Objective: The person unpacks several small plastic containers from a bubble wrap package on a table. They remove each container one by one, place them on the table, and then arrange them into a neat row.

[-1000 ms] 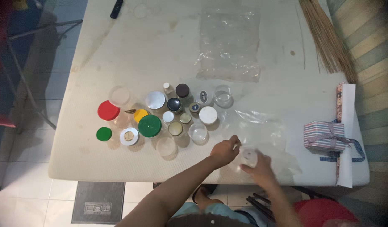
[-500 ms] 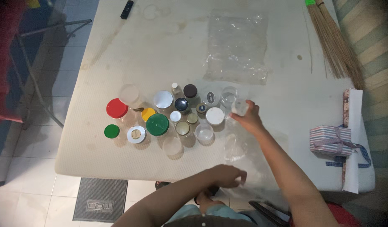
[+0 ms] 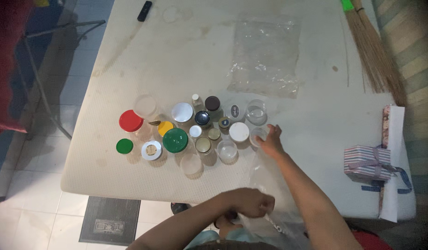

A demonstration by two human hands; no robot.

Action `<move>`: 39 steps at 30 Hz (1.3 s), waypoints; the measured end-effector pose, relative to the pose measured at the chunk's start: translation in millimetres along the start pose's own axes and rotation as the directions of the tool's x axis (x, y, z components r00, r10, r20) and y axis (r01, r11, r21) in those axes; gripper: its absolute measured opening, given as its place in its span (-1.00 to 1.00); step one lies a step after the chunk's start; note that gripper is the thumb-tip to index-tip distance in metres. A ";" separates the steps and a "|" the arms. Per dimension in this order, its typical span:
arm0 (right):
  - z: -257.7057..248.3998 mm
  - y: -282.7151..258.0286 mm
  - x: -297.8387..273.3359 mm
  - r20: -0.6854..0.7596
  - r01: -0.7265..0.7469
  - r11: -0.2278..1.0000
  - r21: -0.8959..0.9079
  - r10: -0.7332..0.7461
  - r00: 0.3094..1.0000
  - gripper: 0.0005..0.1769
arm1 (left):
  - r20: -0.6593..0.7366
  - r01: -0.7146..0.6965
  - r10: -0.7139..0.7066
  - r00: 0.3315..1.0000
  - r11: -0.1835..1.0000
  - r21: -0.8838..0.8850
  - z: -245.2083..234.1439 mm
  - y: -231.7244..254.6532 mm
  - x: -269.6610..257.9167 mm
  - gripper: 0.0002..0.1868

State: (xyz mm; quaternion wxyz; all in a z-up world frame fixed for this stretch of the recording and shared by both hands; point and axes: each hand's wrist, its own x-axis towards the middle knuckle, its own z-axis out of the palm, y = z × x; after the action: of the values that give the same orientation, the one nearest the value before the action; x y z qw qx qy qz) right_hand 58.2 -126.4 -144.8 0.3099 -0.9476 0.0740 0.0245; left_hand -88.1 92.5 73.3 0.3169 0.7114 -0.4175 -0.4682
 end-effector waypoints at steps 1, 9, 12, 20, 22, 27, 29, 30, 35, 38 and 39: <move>-14.5 3.9 -4.0 -0.030 0.036 0.999 -0.036 -0.037 0.999 0.03 | -0.067 -0.016 0.015 0.998 1.000 -0.024 -8.7 5.7 0.1 -0.71; -260.6 -59.4 -61.1 0.126 -0.172 0.957 0.232 0.146 0.981 -0.39 | -0.477 -0.093 -0.023 0.879 0.971 -0.218 -126.5 68.2 31.9 -0.80; -340.4 -96.8 -102.6 -0.132 -0.110 0.964 0.244 0.146 0.981 -0.47 | -0.632 -0.180 0.056 0.773 0.974 -0.134 -179.3 96.5 45.1 -0.83; -367.5 -95.4 -146.7 -0.705 0.198 0.948 0.249 0.037 0.709 -0.46 | -0.906 -0.199 0.285 0.312 0.952 0.231 -342.8 151.7 56.9 -0.91; -348.0 -82.4 -139.2 -0.642 0.205 0.920 0.335 0.064 0.764 -0.43 | -0.894 -0.165 0.393 0.213 0.917 0.364 -370.3 155.2 57.0 -0.89; -274.7 -59.6 -101.8 -0.412 0.070 0.933 0.354 0.089 0.907 -0.51 | -0.844 -0.077 0.501 0.190 0.865 0.496 -402.3 123.0 77.5 -0.74; -250.0 -53.1 -87.0 -0.387 0.122 0.969 0.213 -0.031 0.922 -0.60 | -0.818 -0.016 0.526 0.235 0.843 0.537 -408.1 95.0 92.3 -0.76; -238.5 -52.2 -78.7 -0.411 0.208 0.968 0.138 -0.135 0.901 -0.61 | -0.803 0.012 0.538 0.256 0.829 0.559 -410.7 79.6 100.8 -0.77; -200.2 -55.3 -55.3 -0.260 0.165 0.969 0.182 -0.114 0.959 -0.63 | -0.803 0.375 0.182 0.567 0.811 0.449 -411.3 -8.6 141.9 -0.67; -185.5 -57.2 -54.8 -0.114 0.046 0.972 0.229 -0.020 0.993 -0.63 | -0.762 0.430 0.075 0.643 0.787 0.441 -386.8 -60.9 161.1 -0.17; -181.0 -56.2 -57.0 -0.059 -0.005 0.970 0.242 0.020 0.998 -0.62 | -0.741 0.445 0.027 0.671 0.785 0.431 -373.7 -74.2 167.9 0.03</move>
State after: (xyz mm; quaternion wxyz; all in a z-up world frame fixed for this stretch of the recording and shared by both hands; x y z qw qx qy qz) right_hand 10.7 -181.4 39.4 0.4204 -0.9026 0.0917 -0.0115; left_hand 317.5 -1.2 78.3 0.1613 0.9415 -0.2934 -0.0391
